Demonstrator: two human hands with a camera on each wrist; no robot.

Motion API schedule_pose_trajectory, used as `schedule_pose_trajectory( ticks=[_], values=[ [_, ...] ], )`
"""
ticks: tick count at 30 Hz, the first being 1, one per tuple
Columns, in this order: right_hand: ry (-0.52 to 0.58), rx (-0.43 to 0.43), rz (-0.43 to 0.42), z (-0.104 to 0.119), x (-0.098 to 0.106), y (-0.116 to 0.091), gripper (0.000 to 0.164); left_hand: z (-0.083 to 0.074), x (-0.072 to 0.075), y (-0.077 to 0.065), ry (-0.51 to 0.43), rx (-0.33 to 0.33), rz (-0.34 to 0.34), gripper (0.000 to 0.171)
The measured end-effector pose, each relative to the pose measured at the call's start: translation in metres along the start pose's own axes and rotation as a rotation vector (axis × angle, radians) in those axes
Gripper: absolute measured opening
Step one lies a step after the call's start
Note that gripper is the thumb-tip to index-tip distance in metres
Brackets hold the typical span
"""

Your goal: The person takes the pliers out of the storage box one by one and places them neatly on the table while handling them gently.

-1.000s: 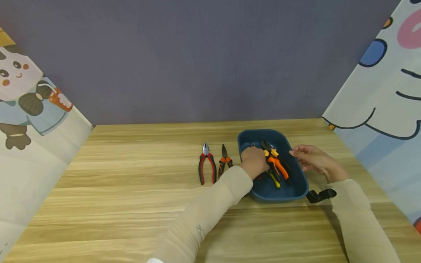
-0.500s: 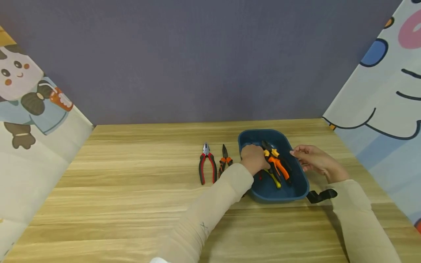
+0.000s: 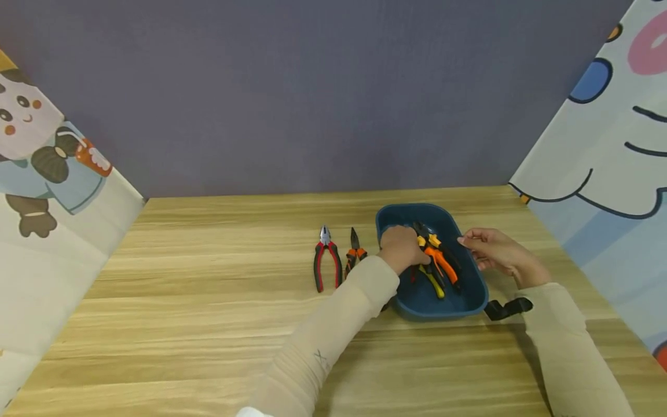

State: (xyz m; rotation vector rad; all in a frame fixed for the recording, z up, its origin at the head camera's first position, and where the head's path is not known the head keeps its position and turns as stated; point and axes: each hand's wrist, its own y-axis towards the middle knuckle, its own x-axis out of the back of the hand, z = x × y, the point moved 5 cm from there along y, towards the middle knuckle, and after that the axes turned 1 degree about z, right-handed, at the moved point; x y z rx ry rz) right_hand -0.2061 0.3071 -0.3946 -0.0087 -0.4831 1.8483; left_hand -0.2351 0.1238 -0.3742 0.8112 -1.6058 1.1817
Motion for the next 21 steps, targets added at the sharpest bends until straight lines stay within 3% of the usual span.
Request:
schedule_pose_trajectory(
  ticks=[21],
  values=[
    [-0.047, -0.019, -0.029, 0.0, 0.003, 0.001, 0.018, 0.003, 0.018, -0.01, -0.054, -0.098, -0.015, 0.052]
  ],
)
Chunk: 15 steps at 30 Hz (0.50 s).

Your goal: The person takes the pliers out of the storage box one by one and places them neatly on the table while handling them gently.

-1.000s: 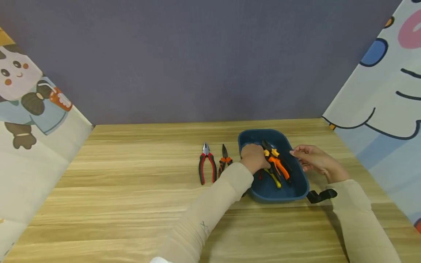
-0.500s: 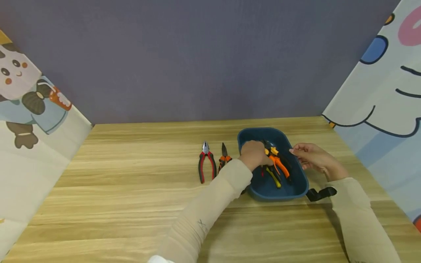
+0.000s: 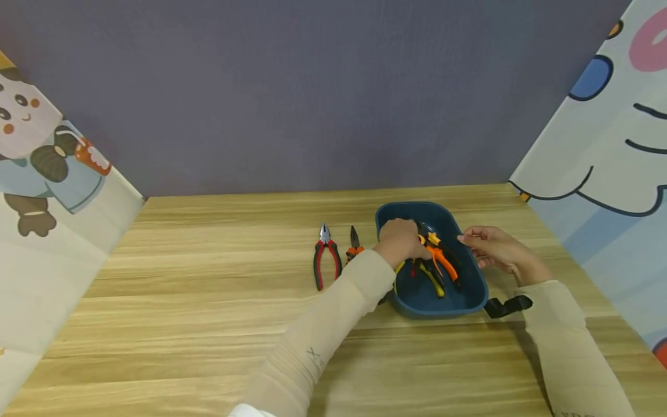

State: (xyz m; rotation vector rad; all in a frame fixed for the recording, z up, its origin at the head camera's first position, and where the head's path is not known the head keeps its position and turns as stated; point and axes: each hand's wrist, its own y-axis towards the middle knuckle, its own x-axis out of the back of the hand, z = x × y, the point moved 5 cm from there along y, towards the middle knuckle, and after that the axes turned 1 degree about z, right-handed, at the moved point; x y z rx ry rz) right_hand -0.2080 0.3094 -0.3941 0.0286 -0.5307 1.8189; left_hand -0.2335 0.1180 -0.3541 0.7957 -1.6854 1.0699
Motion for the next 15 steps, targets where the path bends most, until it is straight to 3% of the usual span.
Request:
schedule_pose_trajectory(
  ticks=[15],
  values=[
    [0.013, 0.002, 0.0, -0.0018, -0.0001, 0.0024, 0.016, -0.0003, 0.0022, -0.0052, -0.016, -0.022, -0.002, 0.053]
  ],
)
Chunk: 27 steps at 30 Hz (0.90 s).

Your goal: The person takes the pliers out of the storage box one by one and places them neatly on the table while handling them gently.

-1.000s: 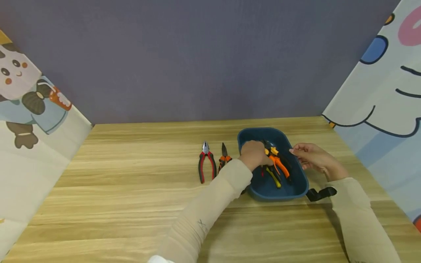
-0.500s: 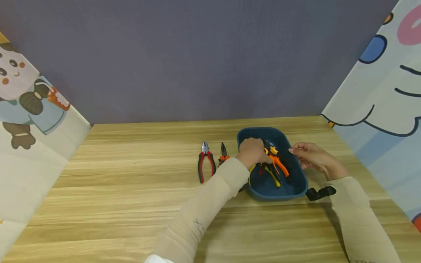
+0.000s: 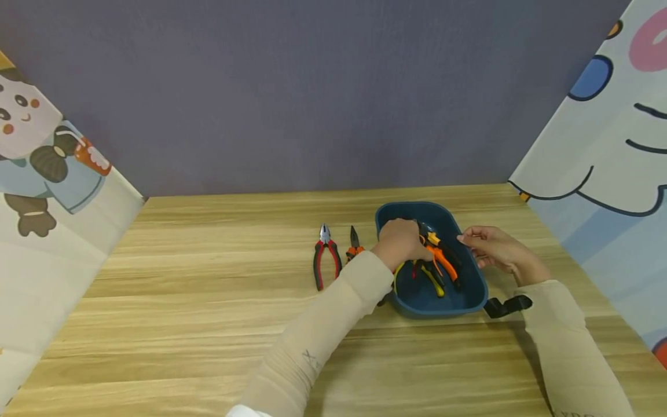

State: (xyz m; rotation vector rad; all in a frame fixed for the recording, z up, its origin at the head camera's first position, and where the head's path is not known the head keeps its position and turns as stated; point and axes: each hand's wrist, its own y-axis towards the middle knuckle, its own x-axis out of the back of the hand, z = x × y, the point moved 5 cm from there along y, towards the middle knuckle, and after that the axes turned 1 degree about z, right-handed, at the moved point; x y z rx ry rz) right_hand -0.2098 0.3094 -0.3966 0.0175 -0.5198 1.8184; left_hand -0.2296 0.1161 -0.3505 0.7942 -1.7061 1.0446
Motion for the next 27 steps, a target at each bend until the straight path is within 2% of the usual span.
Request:
schedule_pose_trajectory(
  ticks=[10, 18, 27],
  values=[
    [-0.008, -0.007, -0.001, 0.001, 0.0, -0.001, 0.018, -0.001, 0.002, -0.004, 0.017, -0.009, 0.006, 0.058],
    [-0.004, -0.009, 0.002, 0.0, 0.0, -0.001, 0.017, -0.003, 0.004, -0.007, 0.027, -0.013, 0.003, 0.052],
    [0.007, 0.0, 0.013, 0.001, -0.001, -0.002, 0.018, -0.003, 0.008, -0.018, 0.001, -0.113, -0.029, 0.037]
  ],
)
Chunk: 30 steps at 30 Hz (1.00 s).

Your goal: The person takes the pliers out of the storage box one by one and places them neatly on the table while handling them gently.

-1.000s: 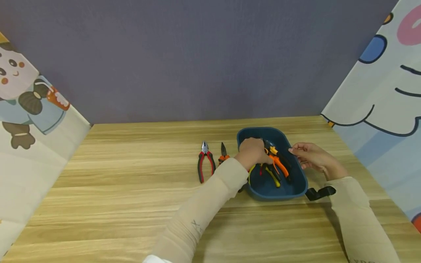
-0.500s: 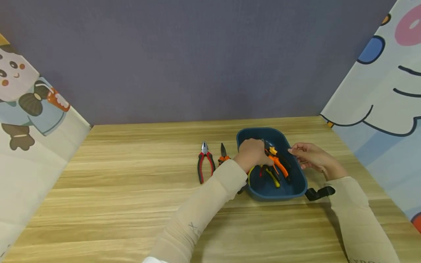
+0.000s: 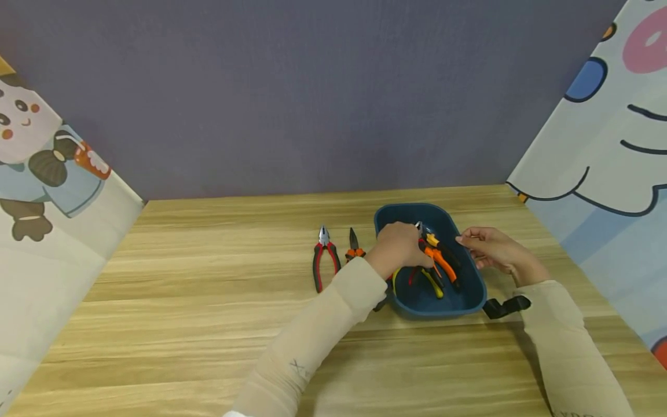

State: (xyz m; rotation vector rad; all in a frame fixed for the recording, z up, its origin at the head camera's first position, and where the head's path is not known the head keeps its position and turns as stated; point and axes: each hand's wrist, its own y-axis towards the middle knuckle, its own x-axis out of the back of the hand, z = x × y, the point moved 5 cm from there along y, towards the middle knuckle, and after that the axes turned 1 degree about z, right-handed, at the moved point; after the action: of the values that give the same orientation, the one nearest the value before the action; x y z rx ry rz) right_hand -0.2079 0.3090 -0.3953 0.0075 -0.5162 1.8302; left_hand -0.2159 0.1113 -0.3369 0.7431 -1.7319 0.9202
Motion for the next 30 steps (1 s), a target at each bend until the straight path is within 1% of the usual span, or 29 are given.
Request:
schedule_pose_trajectory(
  ticks=[3, 6, 11, 16, 23, 25, 30],
  values=[
    [-0.005, 0.007, 0.002, 0.0, 0.0, -0.001, 0.018, -0.002, 0.003, -0.004, 0.01, -0.036, -0.02, 0.036],
    [-0.005, 0.012, 0.002, 0.0, 0.001, -0.001, 0.018, -0.002, 0.005, -0.009, 0.006, -0.056, -0.044, 0.036],
    [0.013, 0.015, 0.008, -0.001, 0.0, 0.0, 0.016, 0.003, 0.005, -0.018, -0.047, -0.054, -0.046, 0.043],
    [0.017, 0.008, 0.001, -0.002, 0.0, -0.001, 0.016, 0.009, 0.007, -0.027, -0.03, -0.059, -0.063, 0.041],
    [0.0, 0.0, -0.005, -0.001, -0.001, 0.0, 0.017, 0.026, 0.004, -0.041, -0.098, -0.057, -0.06, 0.05],
    [-0.003, 0.003, -0.004, -0.001, -0.001, 0.0, 0.017, 0.031, 0.004, -0.046, -0.106, -0.063, -0.069, 0.053],
    [-0.002, 0.006, -0.013, -0.001, 0.0, 0.0, 0.017, 0.044, 0.006, -0.057, -0.138, -0.083, -0.101, 0.042]
  ],
)
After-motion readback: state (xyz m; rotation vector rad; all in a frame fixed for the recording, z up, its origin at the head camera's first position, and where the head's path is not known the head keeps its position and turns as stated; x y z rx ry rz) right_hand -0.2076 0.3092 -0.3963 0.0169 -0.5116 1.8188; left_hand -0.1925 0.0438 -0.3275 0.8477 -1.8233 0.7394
